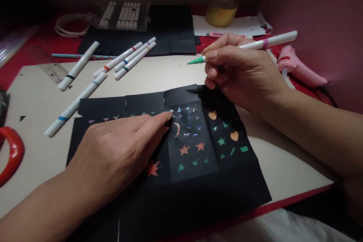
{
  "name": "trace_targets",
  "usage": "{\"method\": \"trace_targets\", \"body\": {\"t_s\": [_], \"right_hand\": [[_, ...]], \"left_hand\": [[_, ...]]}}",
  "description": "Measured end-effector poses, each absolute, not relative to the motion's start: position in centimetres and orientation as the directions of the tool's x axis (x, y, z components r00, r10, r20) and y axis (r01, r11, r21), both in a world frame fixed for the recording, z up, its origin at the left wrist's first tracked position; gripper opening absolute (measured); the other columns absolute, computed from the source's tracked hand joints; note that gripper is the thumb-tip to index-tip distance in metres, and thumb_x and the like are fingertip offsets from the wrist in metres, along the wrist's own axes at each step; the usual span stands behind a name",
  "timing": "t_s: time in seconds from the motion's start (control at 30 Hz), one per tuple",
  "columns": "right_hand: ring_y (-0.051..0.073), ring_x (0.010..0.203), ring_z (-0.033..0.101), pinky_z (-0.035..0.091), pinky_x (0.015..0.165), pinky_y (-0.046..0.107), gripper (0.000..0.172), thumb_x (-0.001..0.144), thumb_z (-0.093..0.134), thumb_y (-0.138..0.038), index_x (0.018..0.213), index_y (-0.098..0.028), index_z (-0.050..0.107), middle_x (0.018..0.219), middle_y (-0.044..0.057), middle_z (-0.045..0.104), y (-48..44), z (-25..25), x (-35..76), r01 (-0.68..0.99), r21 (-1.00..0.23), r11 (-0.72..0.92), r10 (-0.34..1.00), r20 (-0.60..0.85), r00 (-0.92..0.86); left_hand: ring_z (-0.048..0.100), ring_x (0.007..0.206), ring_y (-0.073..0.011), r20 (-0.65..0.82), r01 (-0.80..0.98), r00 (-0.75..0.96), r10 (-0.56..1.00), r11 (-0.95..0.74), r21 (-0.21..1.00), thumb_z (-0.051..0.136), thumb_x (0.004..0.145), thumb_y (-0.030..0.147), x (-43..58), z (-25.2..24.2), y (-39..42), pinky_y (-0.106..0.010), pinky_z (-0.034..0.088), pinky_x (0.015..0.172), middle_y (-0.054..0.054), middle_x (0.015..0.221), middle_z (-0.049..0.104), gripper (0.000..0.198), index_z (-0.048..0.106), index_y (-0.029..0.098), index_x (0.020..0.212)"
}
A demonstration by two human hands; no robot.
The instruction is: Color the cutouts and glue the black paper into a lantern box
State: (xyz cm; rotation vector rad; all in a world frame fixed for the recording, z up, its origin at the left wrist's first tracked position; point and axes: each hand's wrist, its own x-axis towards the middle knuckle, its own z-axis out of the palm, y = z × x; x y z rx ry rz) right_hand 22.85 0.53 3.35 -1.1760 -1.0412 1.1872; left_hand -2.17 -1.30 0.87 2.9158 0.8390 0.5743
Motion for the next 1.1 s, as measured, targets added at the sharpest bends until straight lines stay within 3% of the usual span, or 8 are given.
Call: {"method": "trace_targets", "body": {"t_s": [0.1, 0.23, 0.57, 1.1], "right_hand": [[0.011, 0.053, 0.043, 0.040, 0.051, 0.026, 0.024, 0.080, 0.063, -0.008, 0.063, -0.023, 0.056, 0.055, -0.004, 0.044, 0.5, 3.9, 23.2, -0.090, -0.996, 0.014, 0.986, -0.001, 0.168], [0.012, 0.052, 0.043, 0.039, 0.053, 0.028, 0.025, 0.077, 0.063, -0.006, 0.060, -0.024, 0.056, 0.055, -0.004, 0.045, 0.6, 3.9, 23.7, -0.096, -0.993, 0.072, 0.984, 0.055, 0.171], [0.008, 0.049, 0.050, 0.040, 0.051, 0.027, 0.020, 0.072, 0.069, -0.005, 0.061, -0.020, 0.063, 0.063, -0.004, 0.058, 0.5, 3.2, 23.7, -0.205, -0.974, 0.098, 0.992, 0.080, 0.095], [0.008, 0.046, 0.049, 0.035, 0.049, 0.029, 0.021, 0.070, 0.067, -0.003, 0.057, -0.018, 0.061, 0.055, -0.004, 0.057, 0.4, 3.3, 23.5, -0.234, -0.972, 0.040, 0.995, 0.018, 0.094]], "left_hand": [[0.075, 0.073, -0.0217, 0.343, 0.618, 0.725, 0.597, -0.784, 0.058, 0.049, 0.104, 0.028, -1.9, 1.3, -1.6, -0.032, 0.055, 0.059, -0.004, 0.088, 0.078, 0.030, 0.057, 0.019, 0.131], [0.072, 0.065, -0.0164, 0.345, 0.675, 0.651, 0.676, -0.724, 0.145, 0.047, 0.105, 0.028, -1.8, 1.8, -1.6, -0.028, 0.054, 0.061, 0.003, 0.074, 0.073, 0.026, 0.055, 0.022, 0.128], [0.071, 0.062, -0.0150, 0.411, 0.627, 0.685, 0.601, -0.774, 0.088, 0.053, 0.102, 0.025, -1.9, 1.8, -0.9, -0.024, 0.054, 0.061, 0.002, 0.070, 0.071, 0.023, 0.057, 0.017, 0.124], [0.071, 0.066, -0.0107, 0.451, 0.646, 0.668, 0.592, -0.762, 0.043, 0.055, 0.102, 0.022, -2.1, 1.5, -0.6, -0.020, 0.052, 0.063, 0.003, 0.075, 0.071, 0.018, 0.059, 0.016, 0.118]]}}
